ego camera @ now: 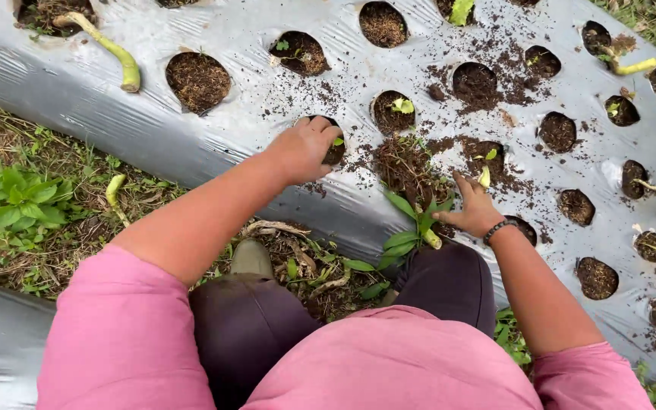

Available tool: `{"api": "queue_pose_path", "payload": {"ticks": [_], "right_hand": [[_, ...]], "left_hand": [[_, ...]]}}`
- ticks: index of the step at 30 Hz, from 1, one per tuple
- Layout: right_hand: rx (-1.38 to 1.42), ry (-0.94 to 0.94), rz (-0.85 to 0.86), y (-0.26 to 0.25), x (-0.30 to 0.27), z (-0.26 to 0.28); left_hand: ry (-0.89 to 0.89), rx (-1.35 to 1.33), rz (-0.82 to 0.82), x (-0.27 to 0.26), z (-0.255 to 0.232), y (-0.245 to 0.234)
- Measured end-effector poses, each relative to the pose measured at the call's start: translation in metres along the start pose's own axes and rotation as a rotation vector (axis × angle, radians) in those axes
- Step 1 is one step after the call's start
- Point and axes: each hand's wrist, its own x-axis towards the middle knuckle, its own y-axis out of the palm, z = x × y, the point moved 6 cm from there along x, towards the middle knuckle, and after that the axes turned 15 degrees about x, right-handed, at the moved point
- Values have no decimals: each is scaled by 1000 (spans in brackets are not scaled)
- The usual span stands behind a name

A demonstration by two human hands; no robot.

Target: The person kneels beside a garden bed covered in plastic mulch and removes weeds by hand from around the base of small plants. They pull the weeds out of the soil and discard them to the side, occasionally patting down the soil around the plants.

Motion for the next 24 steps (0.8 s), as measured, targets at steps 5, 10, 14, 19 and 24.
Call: {"api": "queue_pose_path", "payload": {"ticks": [5,10,14,19,24], "right_hand": [[-94,30,-98,35,-10,-10],[-107,-16,-210,65,11,9],[152,-110,-78,77,32,7],[341,-197,-81,36,37,30],[188,-259,-20,19,51,61]], "left_hand": [[218,130,200,107,-118,60],[199,250,237,146,-163,107],[189,210,130,136,-161,101],[162,118,-156,138,-129,67],[83,176,70,133,-116,76]]}}
